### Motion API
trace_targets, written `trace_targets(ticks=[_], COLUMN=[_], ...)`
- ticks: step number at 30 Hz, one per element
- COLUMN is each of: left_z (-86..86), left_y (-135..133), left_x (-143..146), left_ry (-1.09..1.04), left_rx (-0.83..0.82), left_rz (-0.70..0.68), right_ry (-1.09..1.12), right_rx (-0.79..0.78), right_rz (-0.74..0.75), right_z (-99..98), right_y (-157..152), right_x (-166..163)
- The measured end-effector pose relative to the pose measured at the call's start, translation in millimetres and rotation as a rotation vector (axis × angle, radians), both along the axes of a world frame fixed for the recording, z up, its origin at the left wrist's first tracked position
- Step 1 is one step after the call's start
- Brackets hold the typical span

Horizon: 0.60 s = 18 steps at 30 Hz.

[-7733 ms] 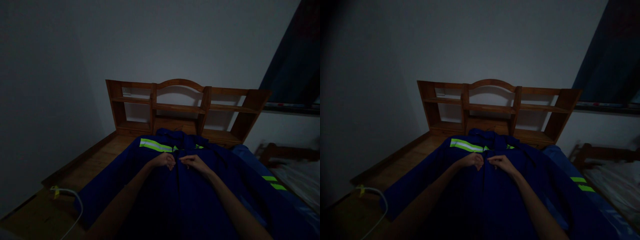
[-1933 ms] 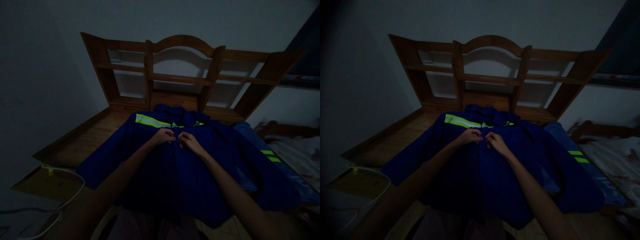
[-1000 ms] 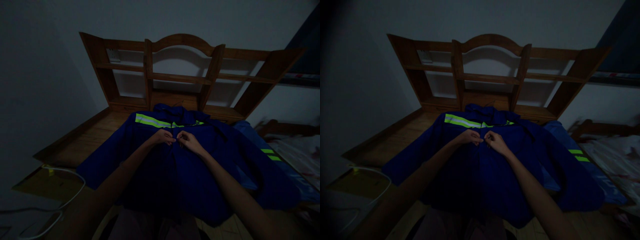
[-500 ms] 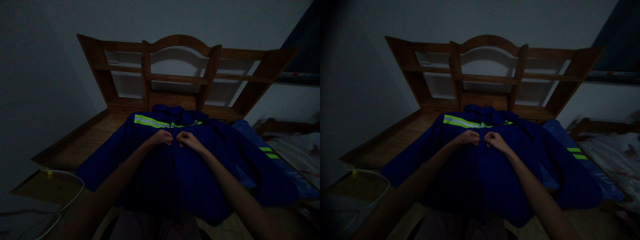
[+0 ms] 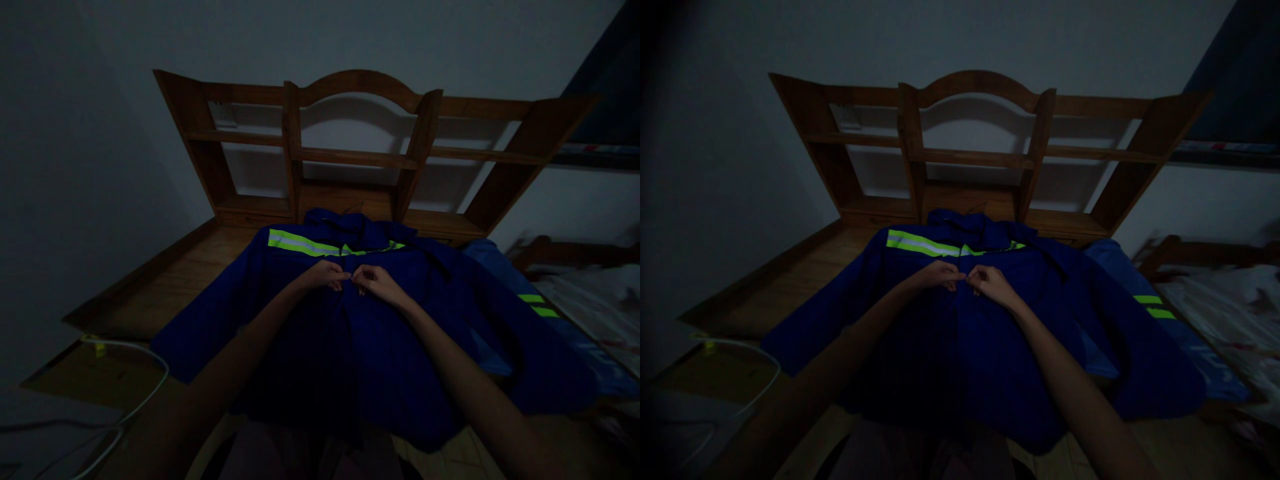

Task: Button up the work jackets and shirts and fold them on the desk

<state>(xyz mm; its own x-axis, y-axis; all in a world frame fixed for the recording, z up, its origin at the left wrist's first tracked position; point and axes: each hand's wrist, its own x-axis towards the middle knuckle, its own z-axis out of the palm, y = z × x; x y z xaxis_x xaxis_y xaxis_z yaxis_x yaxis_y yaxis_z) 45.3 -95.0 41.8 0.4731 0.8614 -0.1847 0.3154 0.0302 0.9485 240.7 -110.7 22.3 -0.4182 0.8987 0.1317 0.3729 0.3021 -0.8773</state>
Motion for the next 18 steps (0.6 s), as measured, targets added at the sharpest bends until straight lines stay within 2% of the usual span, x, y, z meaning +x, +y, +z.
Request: trace_targets(ticks=[6,9,11,14,16,18], left_z=[3.5,4.3,5.6,10.1,15.2,21.2], left_y=[-1,-6,-15,-40,-60,-80], left_x=[4,8,6,-11,-34,-65], left_ry=[0.042,0.145,0.315,0.709,0.966,1.153], left_rx=[0.047,0.116,0.216,0.454,0.578,0.622], left_rz=[0.009,0.046,0.116,0.322,0.419,0.438], right_ry=[-0.007,0.032,0.056,0.059,0.05,0.033], right_rx=[0.051,0.031,0.019,0.035,0.046,0.064], right_rz=[0.009,0.0,-0.004,0.001,0.005,-0.006], right_z=[-2.7,-6.2,-8.8,-12.2,-14.2,-15.6], right_y=[2,6,10,13,13,13], right_x=[0,0,1,3,4,4])
